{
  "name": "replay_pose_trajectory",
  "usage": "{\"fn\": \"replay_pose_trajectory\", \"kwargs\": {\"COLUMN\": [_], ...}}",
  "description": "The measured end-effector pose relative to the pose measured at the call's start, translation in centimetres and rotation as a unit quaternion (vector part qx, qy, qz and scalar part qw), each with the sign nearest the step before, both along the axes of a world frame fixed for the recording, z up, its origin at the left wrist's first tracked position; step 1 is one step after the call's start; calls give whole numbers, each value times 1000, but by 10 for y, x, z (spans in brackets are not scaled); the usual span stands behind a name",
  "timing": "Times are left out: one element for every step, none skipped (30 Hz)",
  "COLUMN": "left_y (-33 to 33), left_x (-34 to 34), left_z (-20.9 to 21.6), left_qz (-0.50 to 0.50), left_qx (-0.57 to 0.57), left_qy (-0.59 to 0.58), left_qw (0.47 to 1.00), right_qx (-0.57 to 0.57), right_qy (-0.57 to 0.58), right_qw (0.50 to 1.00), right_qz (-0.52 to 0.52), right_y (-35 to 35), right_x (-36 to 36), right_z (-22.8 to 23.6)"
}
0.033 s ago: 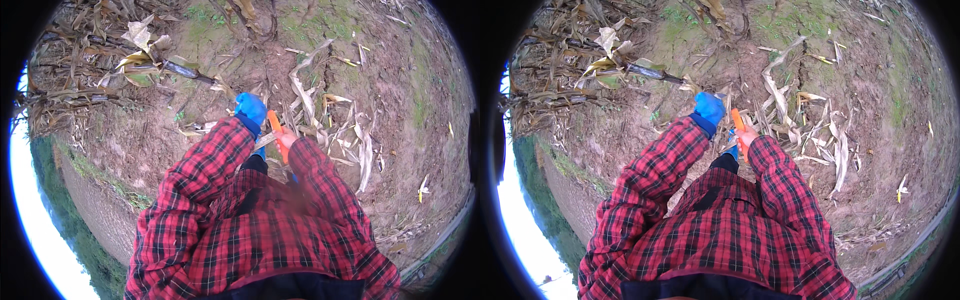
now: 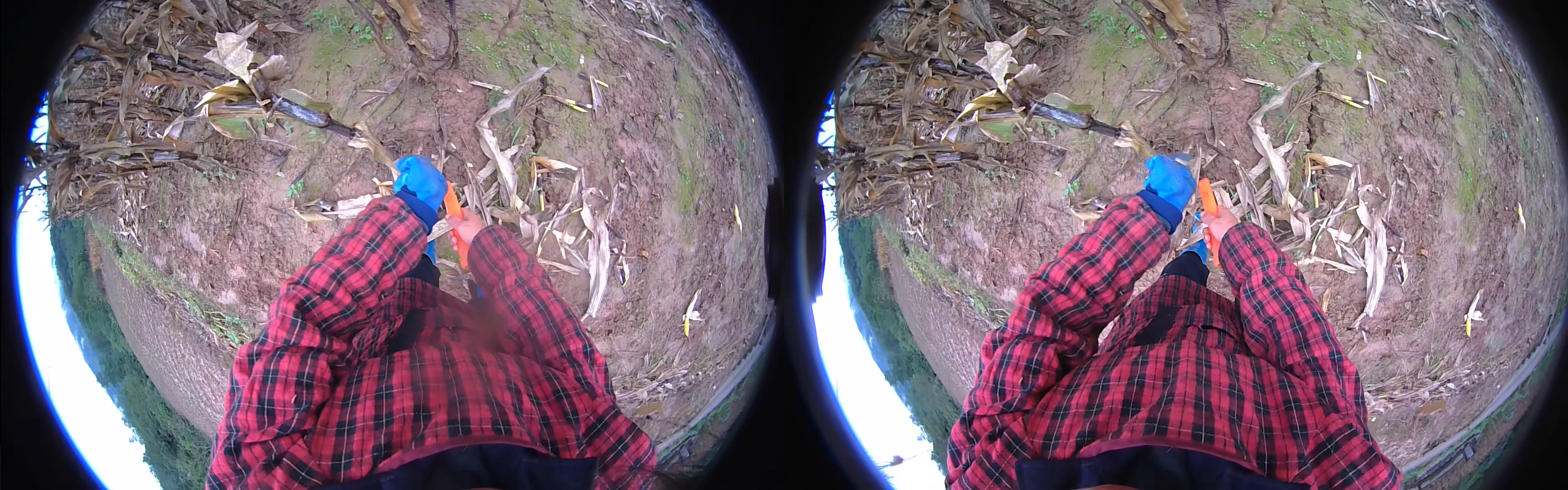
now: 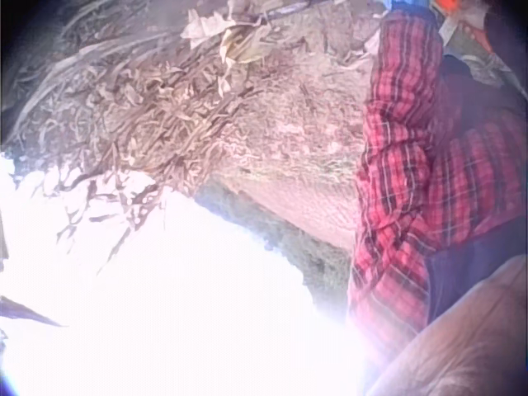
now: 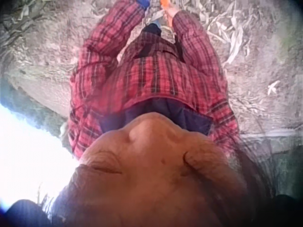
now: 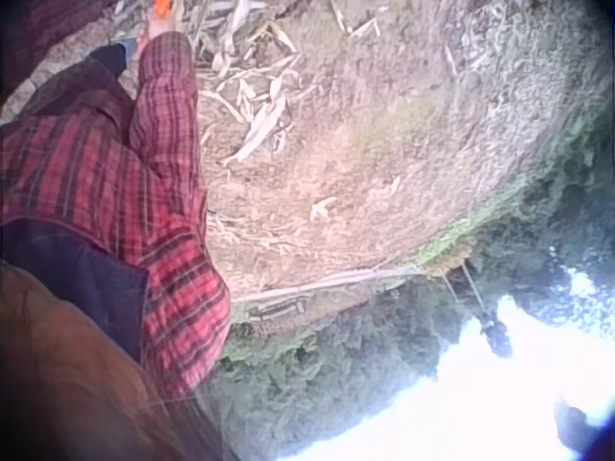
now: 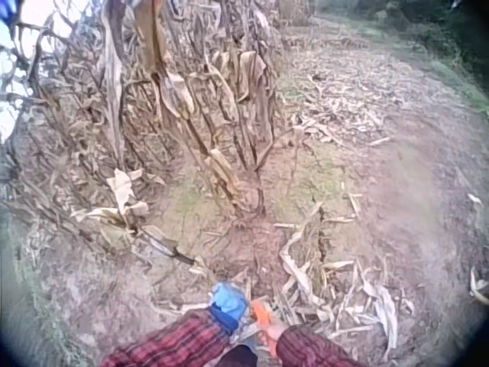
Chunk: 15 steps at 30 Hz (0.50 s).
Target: The person uses a sickle to cut dry corn stalks at their base and drops the cut pieces onto the ground. The person repeatedly reaches for stalks, slices them, and discards them in a field with scattered debris.
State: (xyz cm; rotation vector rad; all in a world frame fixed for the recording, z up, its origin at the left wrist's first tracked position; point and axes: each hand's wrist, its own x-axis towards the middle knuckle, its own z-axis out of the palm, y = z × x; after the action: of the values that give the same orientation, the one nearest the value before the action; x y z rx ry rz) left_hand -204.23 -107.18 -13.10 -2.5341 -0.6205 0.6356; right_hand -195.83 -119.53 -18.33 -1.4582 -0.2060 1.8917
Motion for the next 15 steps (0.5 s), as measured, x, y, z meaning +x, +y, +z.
{"fn": "replay_pose_trajectory", "kwargs": {"left_y": [-13,-17,-17,-16,-18,-18,-13,-23,-31,-34,-49,-35,-22,-17,-11], "left_x": [-11,-1,-15,-32,-71,-112,-140,-162,-204,-220,-266,-263,-262,-272,-283], "left_z": [0,14,13,7,-18,-39,-19,8,-4,1,-22,-48,-72,-91,-104], "left_qz": [18,0,53,104,188,264,334,332,387,448,425,374,316,256,190], "left_qx": [13,-19,-87,-159,-191,-228,-257,-176,-202,-242,-215,-94,27,138,244], "left_qy": [7,-50,-72,-103,-156,-223,-191,-65,18,154,192,220,251,289,324], "left_qw": [1000,999,992,976,951,910,887,925,899,847,858,896,914,912,894], "right_qx": [-12,-30,-49,-70,-87,-84,-103,-130,-160,-167,-163,-147,-122,-105,-52], "right_qy": [20,21,27,24,44,77,68,59,35,-63,-174,-229,-222,-209,-175], "right_qw": [1000,998,997,995,993,988,988,987,982,980,969,961,967,972,983], "right_qz": [-8,-54,-59,-65,-70,-103,-96,-80,-96,-87,-70,-41,-37,-24,-7], "right_y": [-6,-21,-46,-80,-114,-144,-170,-193,-215,-232,-235,-234,-220,-197,-168], "right_x": [-14,-11,-10,0,15,32,53,74,96,111,120,130,132,127,116], "right_z": [6,12,17,26,40,76,102,131,133,123,114,95,88,83,86]}}
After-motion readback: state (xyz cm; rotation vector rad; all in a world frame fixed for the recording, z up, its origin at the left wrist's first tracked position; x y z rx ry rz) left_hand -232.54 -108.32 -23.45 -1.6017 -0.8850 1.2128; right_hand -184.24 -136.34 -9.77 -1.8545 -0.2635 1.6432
